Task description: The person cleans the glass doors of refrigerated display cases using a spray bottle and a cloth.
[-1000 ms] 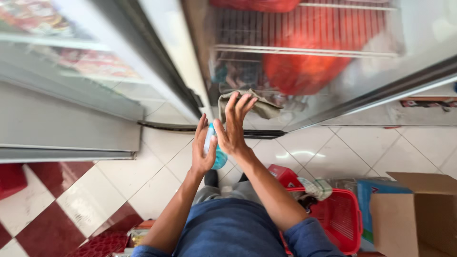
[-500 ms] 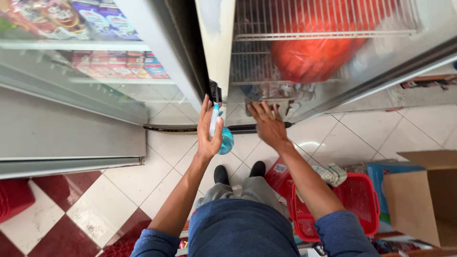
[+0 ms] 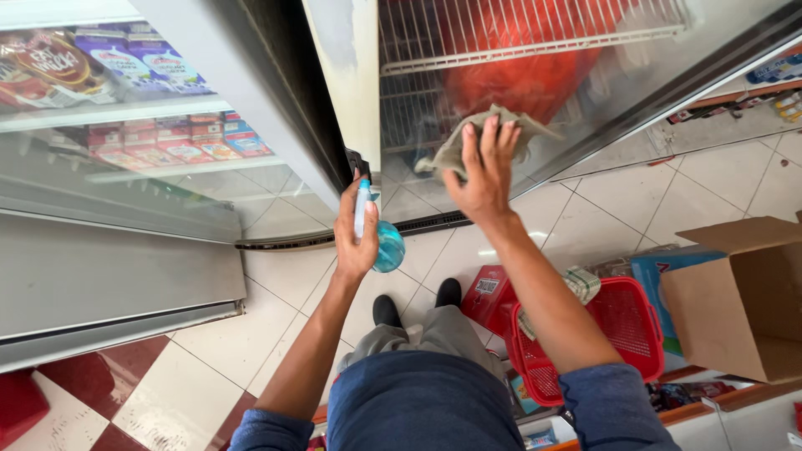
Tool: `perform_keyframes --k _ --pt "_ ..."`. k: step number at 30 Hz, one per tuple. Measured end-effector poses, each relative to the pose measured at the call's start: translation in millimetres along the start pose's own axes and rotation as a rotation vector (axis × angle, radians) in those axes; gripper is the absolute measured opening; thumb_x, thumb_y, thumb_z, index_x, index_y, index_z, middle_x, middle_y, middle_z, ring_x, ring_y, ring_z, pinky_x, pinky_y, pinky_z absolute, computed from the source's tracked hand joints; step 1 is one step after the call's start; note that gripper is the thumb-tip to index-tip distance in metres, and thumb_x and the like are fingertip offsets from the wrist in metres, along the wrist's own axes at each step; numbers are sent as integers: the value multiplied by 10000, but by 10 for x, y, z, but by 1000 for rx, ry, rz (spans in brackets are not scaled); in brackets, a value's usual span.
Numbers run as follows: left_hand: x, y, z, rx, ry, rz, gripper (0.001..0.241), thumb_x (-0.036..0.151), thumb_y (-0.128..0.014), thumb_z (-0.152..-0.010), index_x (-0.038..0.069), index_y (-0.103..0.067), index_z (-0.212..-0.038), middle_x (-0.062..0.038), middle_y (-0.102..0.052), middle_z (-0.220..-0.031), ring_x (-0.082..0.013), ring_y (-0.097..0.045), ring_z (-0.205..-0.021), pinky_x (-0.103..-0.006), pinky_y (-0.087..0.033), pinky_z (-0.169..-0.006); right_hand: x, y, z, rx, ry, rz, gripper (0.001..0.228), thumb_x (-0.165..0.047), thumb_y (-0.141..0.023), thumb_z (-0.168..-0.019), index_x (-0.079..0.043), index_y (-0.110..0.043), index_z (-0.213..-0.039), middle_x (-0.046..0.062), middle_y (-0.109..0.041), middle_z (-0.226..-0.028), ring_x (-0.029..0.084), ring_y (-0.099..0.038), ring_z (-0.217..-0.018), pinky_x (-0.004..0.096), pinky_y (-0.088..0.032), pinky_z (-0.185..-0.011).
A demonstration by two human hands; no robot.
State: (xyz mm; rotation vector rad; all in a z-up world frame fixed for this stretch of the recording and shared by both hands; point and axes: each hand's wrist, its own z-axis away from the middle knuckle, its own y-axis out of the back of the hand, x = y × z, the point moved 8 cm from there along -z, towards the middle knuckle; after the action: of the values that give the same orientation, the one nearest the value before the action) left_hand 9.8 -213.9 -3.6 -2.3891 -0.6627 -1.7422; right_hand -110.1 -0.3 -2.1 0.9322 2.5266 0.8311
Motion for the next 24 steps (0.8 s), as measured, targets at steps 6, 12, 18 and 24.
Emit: perform_keyframes --k 6,12,18,24 --pt "-157 93 -7 25 114 56 445 302 -511 -1101 4 -496 -1430 -98 -635 -944 -90 -540 -784 -276 -465 -703 -614 -698 104 -74 8 -54 792 -312 -695 -997 -15 -283 -1605 305 -145 -1656 598 -42 -1509 791 -13 -1201" --pt "-41 114 -79 -9 89 73 506 345 -487 -1091 -12 -446 -1448 -84 -652 -1005 -96 -553 -797 -275 -470 -708 -676 -1212 742 -775 -76 -38 794 -382 -679 -901 -266 -343 -1611 55 -395 -1643 392 -349 -1475 596 -477 -1047" --pt "-81 76 -79 -12 124 -37 626 423 -473 -1069 -35 -477 -1496 -81 -656 -818 -106 -595 -772 -292 -501 -733 -193 -921 1038 -837 -171 -77 689 -463 -561 -982 -253 -316 -1591 106 -396 -1621 383 -355 -1501 563 -508 -931" --pt "-97 61 -68 -26 92 -23 637 425 -456 -1086 -43 -460 -1518 -81 -683 -851 -108 -630 -813 -298 -525 -773 199 -430 744 -339 -101 -31 785 -438 -652 -1027 -67 -286 -1614 301 -135 -1663 578 -159 -1514 726 -155 -1231"
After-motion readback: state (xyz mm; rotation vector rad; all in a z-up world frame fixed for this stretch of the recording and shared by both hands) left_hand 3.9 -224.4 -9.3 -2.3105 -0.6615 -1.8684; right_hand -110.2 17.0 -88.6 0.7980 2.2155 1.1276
